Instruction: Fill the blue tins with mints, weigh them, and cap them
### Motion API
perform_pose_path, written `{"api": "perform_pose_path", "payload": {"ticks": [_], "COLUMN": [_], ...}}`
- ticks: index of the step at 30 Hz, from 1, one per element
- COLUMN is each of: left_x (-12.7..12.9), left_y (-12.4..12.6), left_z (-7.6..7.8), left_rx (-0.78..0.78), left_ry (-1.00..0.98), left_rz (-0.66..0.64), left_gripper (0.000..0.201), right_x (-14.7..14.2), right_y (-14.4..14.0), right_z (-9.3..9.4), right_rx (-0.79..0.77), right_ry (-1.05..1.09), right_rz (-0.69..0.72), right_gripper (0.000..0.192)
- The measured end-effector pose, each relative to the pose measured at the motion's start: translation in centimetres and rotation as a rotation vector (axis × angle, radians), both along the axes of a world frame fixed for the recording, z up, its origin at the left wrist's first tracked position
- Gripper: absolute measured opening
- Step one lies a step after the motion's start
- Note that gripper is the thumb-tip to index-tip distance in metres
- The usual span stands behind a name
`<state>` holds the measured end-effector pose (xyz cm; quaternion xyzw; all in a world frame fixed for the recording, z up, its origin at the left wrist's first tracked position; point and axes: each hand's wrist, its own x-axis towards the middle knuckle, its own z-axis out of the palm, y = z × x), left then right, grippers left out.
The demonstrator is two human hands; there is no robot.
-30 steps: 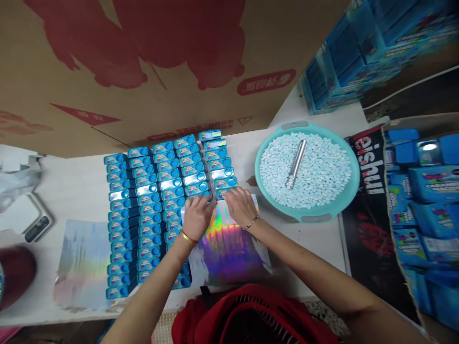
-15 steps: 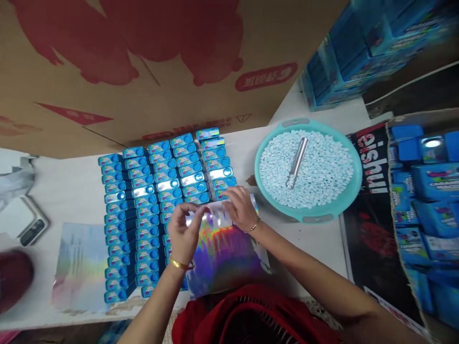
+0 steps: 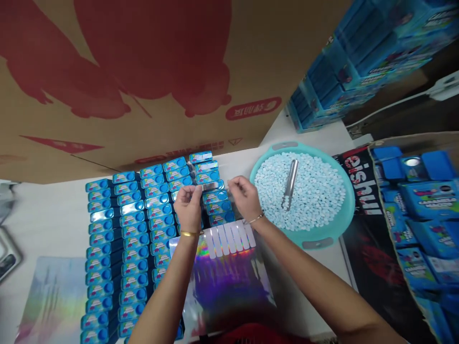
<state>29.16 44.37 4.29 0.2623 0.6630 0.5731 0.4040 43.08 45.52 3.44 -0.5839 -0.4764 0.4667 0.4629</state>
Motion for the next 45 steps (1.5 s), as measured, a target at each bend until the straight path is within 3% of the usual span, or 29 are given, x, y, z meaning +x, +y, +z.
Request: {"api": "perform_pose_path", "payload": {"ticks": [2, 4, 7, 10, 13, 17, 21, 26, 28, 31, 34, 38, 42, 45], "left_x": [0.2, 0.4, 0.8, 0.9, 0.7, 0.4, 0.5, 0.6, 0.4, 0.1, 0.1, 0.3, -1.4, -4.2], "left_y": [1.5, 2.3, 2.8, 2.9, 3.2, 3.7, 4.0, 4.4, 4.4, 3.7, 2.5, 1.6, 0.6, -2.0], "left_z": [0.0, 0.2, 0.2, -0.8, -2.2, -3.5, -4.2, -4.7, -4.6, -4.3, -4.2, -4.2, -2.7, -0.6], "left_rx": [0.020, 0.026, 0.019, -0.001, -0.003, -0.045, -0.160, -0.194, -0.198, -0.134, -0.056, -0.109, -0.092, -0.002], "left_ry": [0.000, -0.005, 0.004, 0.013, 0.187, 0.689, 0.915, 1.019, 1.063, 1.169, 1.304, 1.356, 1.250, 1.140], "left_rz": [0.006, -0.009, -0.028, -0.049, -0.085, -0.127, -0.139, -0.182, -0.169, -0.198, -0.339, -0.508, -0.614, -0.790], "left_gripper": [0.020, 0.019, 0.019, 0.022, 0.018, 0.012, 0.011, 0.009, 0.014, 0.020, 0.025, 0.036, 0.038, 0.030], "right_x": [0.0, -0.4, -1.2, -1.6, -1.5, -1.2, -1.3, -1.4, -1.3, -1.1, -1.2, -1.3, -0.9, -0.6], "right_y": [1.5, 2.4, 2.6, 2.6, 3.0, 4.0, 4.4, 4.6, 4.6, 4.2, 3.6, 3.1, 1.8, -1.4], "right_z": [0.1, 0.0, -0.7, -2.2, -3.4, -4.1, -4.8, -5.9, -6.1, -5.9, -5.9, -5.9, -3.9, -1.4], "right_rx": [0.016, -0.074, -0.270, -0.264, -0.070, 0.140, 0.123, 0.065, 0.044, 0.070, 0.108, 0.063, 0.127, 0.229], "right_ry": [0.000, 0.060, 0.236, 0.266, -0.015, -0.464, -0.658, -0.671, -0.631, -0.575, -0.597, -0.687, -0.785, -0.731], "right_rz": [-0.072, -0.105, -0.031, -0.019, -0.060, -0.009, 0.056, 0.094, 0.064, 0.033, 0.113, 0.248, 0.262, 0.301], "right_gripper": [0.026, 0.034, 0.040, 0.034, 0.024, 0.019, 0.018, 0.017, 0.011, 0.018, 0.025, 0.035, 0.040, 0.038]}}
